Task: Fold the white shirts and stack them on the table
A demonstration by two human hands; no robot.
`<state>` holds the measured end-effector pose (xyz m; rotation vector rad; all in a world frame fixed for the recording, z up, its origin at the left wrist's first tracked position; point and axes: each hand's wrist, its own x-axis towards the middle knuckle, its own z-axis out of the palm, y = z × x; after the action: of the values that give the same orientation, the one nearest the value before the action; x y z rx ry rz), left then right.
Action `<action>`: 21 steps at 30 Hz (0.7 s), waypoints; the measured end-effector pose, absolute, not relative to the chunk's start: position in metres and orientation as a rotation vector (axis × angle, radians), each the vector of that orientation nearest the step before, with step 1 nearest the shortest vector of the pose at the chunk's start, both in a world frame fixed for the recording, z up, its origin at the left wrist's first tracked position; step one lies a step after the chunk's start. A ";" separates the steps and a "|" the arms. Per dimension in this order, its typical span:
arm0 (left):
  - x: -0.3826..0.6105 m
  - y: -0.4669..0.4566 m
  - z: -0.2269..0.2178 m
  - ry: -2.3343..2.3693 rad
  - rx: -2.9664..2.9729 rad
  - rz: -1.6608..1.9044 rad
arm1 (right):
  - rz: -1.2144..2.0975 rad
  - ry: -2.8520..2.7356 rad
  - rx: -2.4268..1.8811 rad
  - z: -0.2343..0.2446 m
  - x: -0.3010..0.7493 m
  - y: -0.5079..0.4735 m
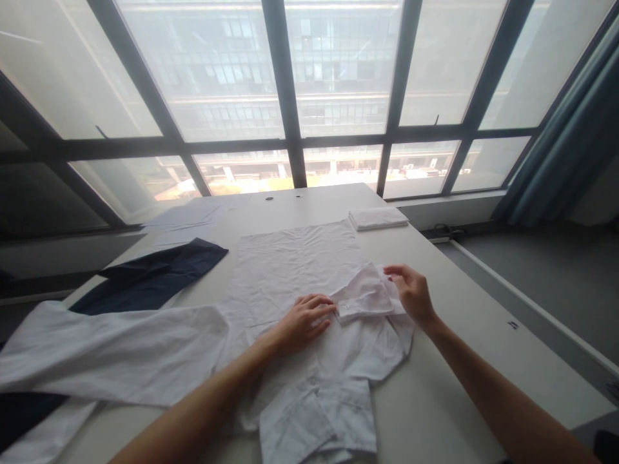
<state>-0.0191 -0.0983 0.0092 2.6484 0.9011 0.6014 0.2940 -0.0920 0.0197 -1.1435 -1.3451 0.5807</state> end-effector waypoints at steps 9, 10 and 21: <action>-0.024 -0.090 0.005 1.056 2.024 1.142 | 0.365 -1.349 -1.317 0.024 0.305 -0.090; -0.025 -0.088 0.004 1.090 1.902 1.195 | 0.352 -1.337 -1.321 0.025 0.305 -0.090; -0.036 -0.064 -0.007 1.331 1.093 1.477 | 0.325 -1.300 -1.370 0.022 0.314 -0.085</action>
<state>-0.0361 -0.0640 -0.0072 1.0934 1.3309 1.4765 0.3143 -0.0849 0.0216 -1.3702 -1.3004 0.3245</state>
